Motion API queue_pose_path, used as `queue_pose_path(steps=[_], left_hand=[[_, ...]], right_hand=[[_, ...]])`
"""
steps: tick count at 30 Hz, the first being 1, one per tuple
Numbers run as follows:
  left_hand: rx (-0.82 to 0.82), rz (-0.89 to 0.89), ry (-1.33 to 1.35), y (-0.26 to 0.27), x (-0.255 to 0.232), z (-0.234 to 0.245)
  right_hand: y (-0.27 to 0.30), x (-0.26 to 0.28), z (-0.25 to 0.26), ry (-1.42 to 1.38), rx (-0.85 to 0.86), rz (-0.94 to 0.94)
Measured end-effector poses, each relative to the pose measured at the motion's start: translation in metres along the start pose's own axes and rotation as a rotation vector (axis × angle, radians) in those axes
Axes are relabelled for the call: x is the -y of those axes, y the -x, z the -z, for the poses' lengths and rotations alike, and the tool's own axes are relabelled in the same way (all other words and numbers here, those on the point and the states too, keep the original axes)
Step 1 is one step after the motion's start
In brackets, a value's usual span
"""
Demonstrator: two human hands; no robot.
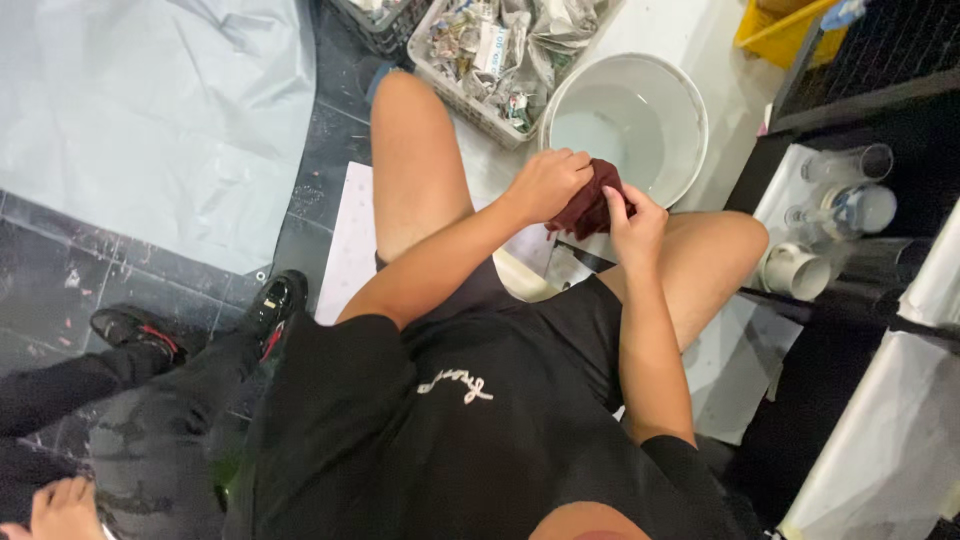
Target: The person sits on the floor and wipes various dishes, including a glass, a white mug, and a white bowl, using a maroon cloth. They repeatedly dip the cloth into a bucket of water, wipe the items, and place them on a nearby shelf.
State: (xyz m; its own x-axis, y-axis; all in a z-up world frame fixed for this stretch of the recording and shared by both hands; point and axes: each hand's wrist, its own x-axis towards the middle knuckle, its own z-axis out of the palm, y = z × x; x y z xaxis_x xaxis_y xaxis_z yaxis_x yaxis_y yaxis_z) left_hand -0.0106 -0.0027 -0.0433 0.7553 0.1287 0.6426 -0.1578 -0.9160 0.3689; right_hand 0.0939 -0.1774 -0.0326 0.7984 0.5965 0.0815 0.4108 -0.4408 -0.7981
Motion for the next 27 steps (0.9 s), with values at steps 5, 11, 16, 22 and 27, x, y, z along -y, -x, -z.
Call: queue_pose_path(steps=[5, 11, 16, 22, 27], left_hand=[[-0.018, 0.095, 0.211, -0.005, -0.012, 0.023], [0.177, 0.197, 0.455, 0.005, -0.024, 0.002], [0.555, 0.480, 1.638, -0.012, -0.033, -0.024], [0.695, 0.531, 1.611, -0.075, -0.097, 0.007], [0.742, 0.031, 1.428, -0.145, -0.212, -0.007]], right_hand=[[-0.006, -0.001, 0.007, -0.154, 0.003, 0.374], [0.029, 0.004, 0.035, -0.175, -0.073, 0.532], [0.059, 0.016, 0.075, -0.112, -0.226, 0.709], [0.127, 0.009, 0.130, -0.400, -0.753, 0.565], [0.195, 0.007, 0.163, -0.858, -1.020, 0.473]])
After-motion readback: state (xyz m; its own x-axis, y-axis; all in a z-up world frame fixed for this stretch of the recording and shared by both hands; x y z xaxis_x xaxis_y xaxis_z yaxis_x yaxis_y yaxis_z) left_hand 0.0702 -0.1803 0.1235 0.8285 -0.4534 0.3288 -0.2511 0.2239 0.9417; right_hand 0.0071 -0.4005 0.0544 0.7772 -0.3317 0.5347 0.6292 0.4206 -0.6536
